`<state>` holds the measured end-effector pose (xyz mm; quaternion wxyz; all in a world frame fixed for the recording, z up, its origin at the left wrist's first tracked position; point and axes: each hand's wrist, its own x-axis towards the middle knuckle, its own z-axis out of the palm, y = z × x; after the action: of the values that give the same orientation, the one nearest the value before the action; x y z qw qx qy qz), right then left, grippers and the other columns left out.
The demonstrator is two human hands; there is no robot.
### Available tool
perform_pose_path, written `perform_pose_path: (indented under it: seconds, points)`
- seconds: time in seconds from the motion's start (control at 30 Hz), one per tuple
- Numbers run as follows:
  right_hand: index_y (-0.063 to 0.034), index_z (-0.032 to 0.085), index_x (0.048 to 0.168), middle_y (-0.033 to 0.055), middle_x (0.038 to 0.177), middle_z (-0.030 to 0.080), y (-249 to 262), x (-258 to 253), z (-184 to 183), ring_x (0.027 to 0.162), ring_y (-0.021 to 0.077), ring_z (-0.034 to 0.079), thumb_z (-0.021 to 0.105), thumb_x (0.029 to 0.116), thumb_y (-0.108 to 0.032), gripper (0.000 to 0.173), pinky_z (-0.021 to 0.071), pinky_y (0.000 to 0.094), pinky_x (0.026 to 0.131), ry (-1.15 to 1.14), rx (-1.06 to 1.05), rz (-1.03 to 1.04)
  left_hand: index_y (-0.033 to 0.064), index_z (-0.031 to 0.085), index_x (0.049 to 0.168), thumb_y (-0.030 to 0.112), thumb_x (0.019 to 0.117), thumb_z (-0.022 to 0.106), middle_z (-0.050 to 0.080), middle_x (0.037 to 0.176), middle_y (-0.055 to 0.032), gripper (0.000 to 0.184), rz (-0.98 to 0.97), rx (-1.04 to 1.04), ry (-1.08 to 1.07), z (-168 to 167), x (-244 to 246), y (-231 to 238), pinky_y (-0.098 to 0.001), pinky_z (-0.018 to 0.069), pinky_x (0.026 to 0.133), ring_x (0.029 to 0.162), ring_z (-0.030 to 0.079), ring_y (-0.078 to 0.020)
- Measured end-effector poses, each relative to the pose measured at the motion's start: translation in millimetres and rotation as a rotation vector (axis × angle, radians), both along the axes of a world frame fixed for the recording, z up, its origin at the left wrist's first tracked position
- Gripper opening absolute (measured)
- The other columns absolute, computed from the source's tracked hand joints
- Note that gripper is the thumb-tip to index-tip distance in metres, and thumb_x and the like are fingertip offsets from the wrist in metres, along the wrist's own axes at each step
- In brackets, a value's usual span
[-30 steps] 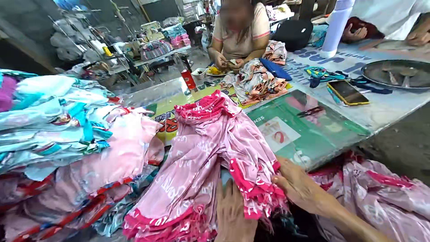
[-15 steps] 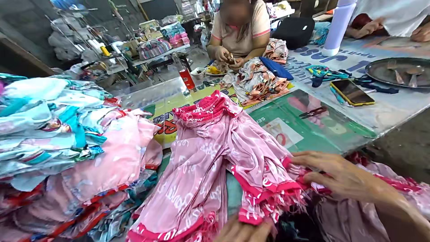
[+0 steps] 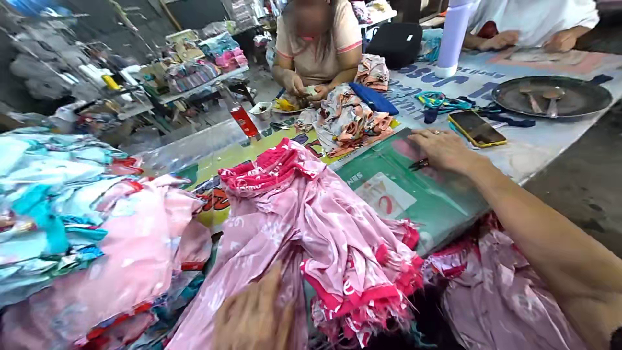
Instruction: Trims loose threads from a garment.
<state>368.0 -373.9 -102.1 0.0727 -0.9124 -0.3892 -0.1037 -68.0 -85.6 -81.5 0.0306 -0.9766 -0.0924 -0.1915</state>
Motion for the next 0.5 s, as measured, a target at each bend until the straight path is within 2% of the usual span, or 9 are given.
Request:
perform_pose_path:
  seconds: [0.07, 0.13, 0.17, 0.23, 0.3, 0.33, 0.4, 0.47, 0.5]
  points:
    - [-0.0066, 0.065, 0.133, 0.0211, 0.139, 0.062, 3, 13, -6, 0.125, 0.0479, 0.058, 0.064, 0.0954, -0.002, 0.037, 0.045, 0.0719, 0.094, 0.04, -0.089, -0.057, 0.0047, 0.061, 0.139, 0.032, 0.1022, 0.053, 0.068, 0.131, -0.0166, 0.047, -0.05, 0.029, -0.152, -3, 20, -13, -0.0592, 0.0492, 0.098, 0.119, 0.066, -0.0347]
    - [-0.0083, 0.066, 0.13, 0.0216, 0.131, 0.065, 7, 5, -1, 0.114, 0.0472, 0.064, 0.062, 0.0991, -0.007, 0.031, 0.0501, 0.0686, 0.088, 0.12, -0.18, -0.129, 0.0055, 0.057, 0.141, 0.029, 0.1043, 0.046, 0.059, 0.143, -0.0187, 0.045, -0.163, -0.067, -0.23, -10, 38, -29, -0.0586, 0.0405, 0.111, 0.136, 0.055, -0.034]
    - [-0.009, 0.069, 0.125, 0.0207, 0.123, 0.068, 7, -3, 1, 0.108, 0.0456, 0.067, 0.064, 0.0974, -0.007, 0.028, 0.0523, 0.0664, 0.085, 0.126, -0.172, -0.143, 0.0062, 0.054, 0.144, 0.03, 0.1037, 0.045, 0.054, 0.148, -0.0214, 0.047, -0.215, -0.135, -0.238, -14, 44, -39, -0.0592, 0.0355, 0.115, 0.141, 0.049, -0.035]
    - [-0.0092, 0.071, 0.118, 0.0186, 0.11, 0.07, 1, -20, 2, 0.1, 0.0422, 0.068, 0.07, 0.0949, -0.009, 0.023, 0.0543, 0.0635, 0.08, 0.136, -0.109, -0.096, 0.0155, 0.047, 0.15, 0.041, 0.1058, 0.04, 0.043, 0.157, -0.0222, 0.051, -0.253, -0.222, -0.24, -18, 54, -57, -0.0595, 0.025, 0.12, 0.15, 0.036, -0.0335]
    - [-0.0095, 0.071, 0.121, 0.017, 0.109, 0.071, -6, -36, 1, 0.099, 0.0403, 0.07, 0.065, 0.1003, -0.017, 0.023, 0.0551, 0.0617, 0.081, 0.14, -0.052, -0.024, 0.0242, 0.044, 0.151, 0.052, 0.1057, 0.037, 0.037, 0.161, -0.0181, 0.054, -0.274, -0.288, -0.23, -14, 61, -68, -0.0598, 0.0173, 0.123, 0.154, 0.028, -0.0313]
    - [-0.0091, 0.07, 0.124, 0.0173, 0.114, 0.071, -11, -44, 0, 0.103, 0.0405, 0.069, 0.063, 0.1024, -0.02, 0.025, 0.0546, 0.0621, 0.084, 0.138, -0.03, -0.006, 0.0248, 0.048, 0.149, 0.053, 0.105, 0.039, 0.041, 0.16, -0.0162, 0.053, -0.294, -0.321, -0.216, -13, 66, -73, -0.0622, 0.0184, 0.122, 0.153, 0.03, -0.0327]
    - [-0.0096, 0.07, 0.128, 0.0177, 0.122, 0.071, -22, -56, -14, 0.108, 0.0427, 0.069, 0.063, 0.1026, -0.021, 0.028, 0.0538, 0.0651, 0.086, 0.083, 0.046, 0.035, 0.0236, 0.06, 0.142, 0.054, 0.102, 0.044, 0.055, 0.151, -0.0103, 0.052, -0.315, -0.319, -0.17, -20, 76, -87, -0.0705, 0.0293, 0.112, 0.147, 0.041, -0.0372]
    - [-0.0078, 0.071, 0.127, 0.0187, 0.129, 0.069, -29, -62, -38, 0.115, 0.0457, 0.067, 0.06, 0.103, -0.02, 0.029, 0.0511, 0.0691, 0.09, 0.001, 0.195, 0.064, 0.0244, 0.064, 0.138, 0.062, 0.0952, 0.054, 0.06, 0.146, -0.0067, 0.058, -0.276, -0.228, -0.133, -35, 83, -103, -0.0769, 0.028, 0.108, 0.144, 0.044, -0.0387]
    - [-0.0081, 0.072, 0.124, 0.0185, 0.127, 0.07, -30, -65, -47, 0.114, 0.046, 0.067, 0.058, 0.1027, -0.021, 0.029, 0.0503, 0.0695, 0.091, -0.037, 0.276, 0.048, 0.0238, 0.064, 0.137, 0.064, 0.0933, 0.057, 0.061, 0.145, -0.0067, 0.06, -0.248, -0.176, -0.128, -41, 83, -111, -0.078, 0.0272, 0.107, 0.143, 0.046, -0.0386]
